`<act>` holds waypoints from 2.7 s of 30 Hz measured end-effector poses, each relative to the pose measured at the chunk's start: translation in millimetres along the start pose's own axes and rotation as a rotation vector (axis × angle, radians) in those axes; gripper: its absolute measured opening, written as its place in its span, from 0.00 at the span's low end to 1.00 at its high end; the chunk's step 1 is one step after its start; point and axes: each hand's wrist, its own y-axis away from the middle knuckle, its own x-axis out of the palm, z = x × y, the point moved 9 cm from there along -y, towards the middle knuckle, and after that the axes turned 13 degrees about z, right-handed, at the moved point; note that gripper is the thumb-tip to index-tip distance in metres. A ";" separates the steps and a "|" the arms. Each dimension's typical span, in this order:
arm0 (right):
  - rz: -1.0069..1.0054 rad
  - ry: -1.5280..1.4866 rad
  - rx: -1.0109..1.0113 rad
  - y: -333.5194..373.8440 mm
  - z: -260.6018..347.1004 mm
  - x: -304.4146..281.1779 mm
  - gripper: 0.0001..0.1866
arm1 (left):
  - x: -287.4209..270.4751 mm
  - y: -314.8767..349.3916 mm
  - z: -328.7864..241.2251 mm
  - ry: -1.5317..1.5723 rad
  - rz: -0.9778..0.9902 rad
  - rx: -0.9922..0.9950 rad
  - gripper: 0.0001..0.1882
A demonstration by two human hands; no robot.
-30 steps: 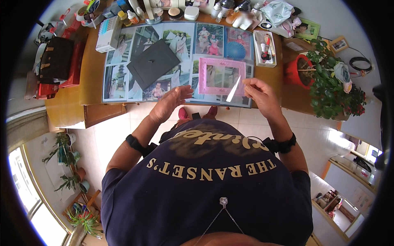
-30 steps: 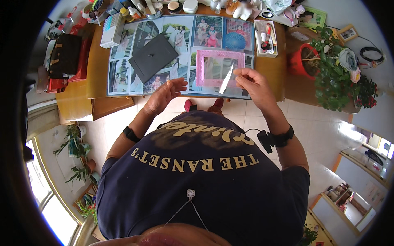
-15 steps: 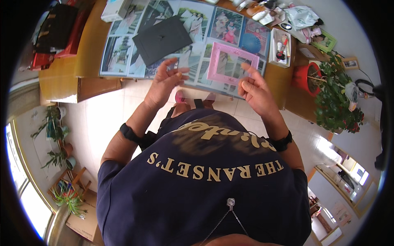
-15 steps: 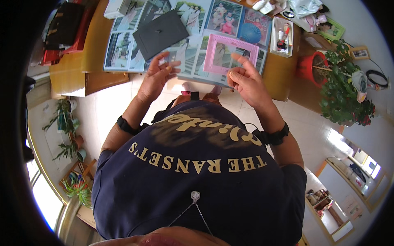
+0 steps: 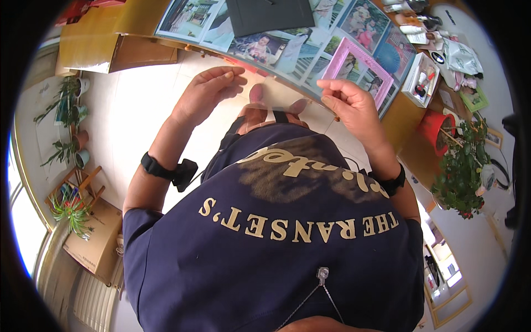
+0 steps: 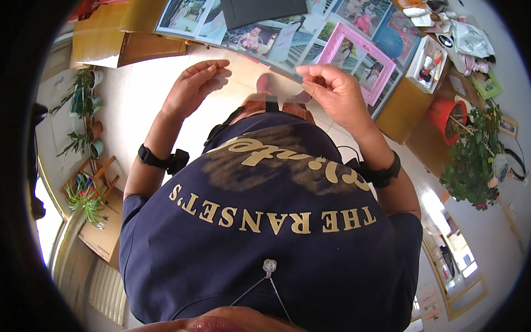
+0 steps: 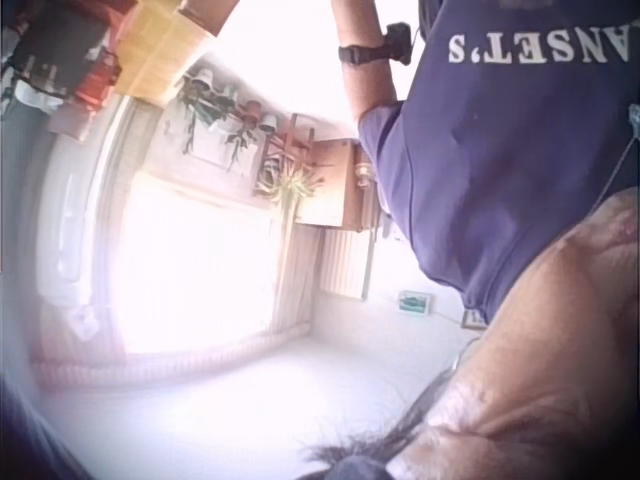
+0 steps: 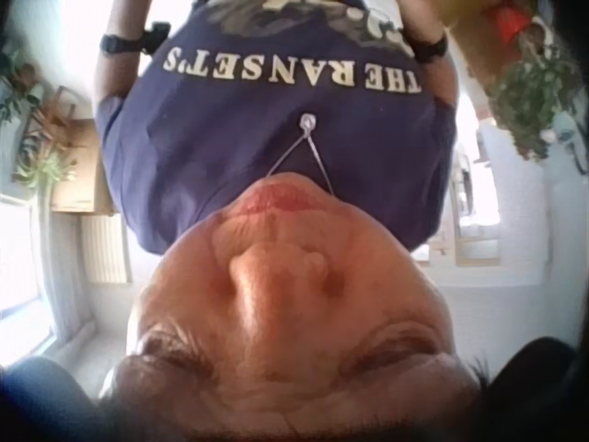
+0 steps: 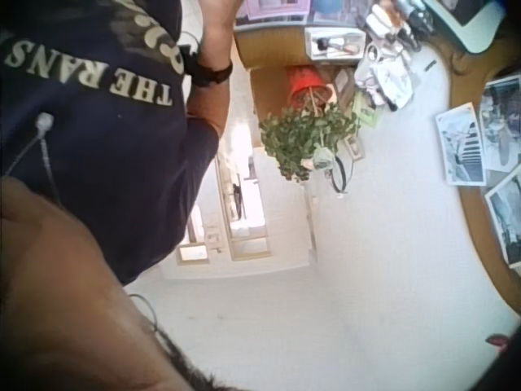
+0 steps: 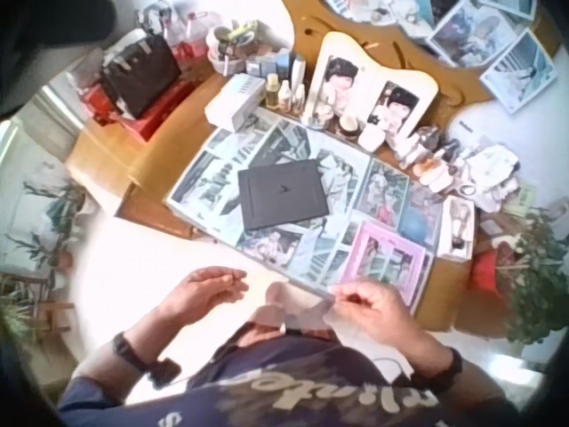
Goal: The person picks up a pink photo frame, removes the backing, and places a photograph inside. They then reattach the backing and set the completed frame on a table among other photos and items.
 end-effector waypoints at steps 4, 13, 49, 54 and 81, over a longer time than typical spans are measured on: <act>-0.004 0.650 -0.282 -11.2 39.5 27.7 0.09 | -16.1 31.1 17.9 -0.276 0.063 -0.212 0.17; 0.411 0.619 -0.423 -22.5 54.1 86.7 0.07 | 65.5 3.2 18.7 -0.359 0.536 -0.150 0.39; -0.152 0.111 0.022 62.4 17.4 -116.6 0.09 | 65.3 16.3 -14.5 -0.520 0.508 0.216 0.29; -0.154 0.084 0.028 60.1 11.9 -115.4 0.10 | -30.3 52.2 10.8 -1.535 0.122 -0.445 0.22; 0.071 0.080 0.061 -26.5 -1.8 -64.8 0.10 | -13.8 43.5 56.4 -0.335 -0.034 -0.150 0.12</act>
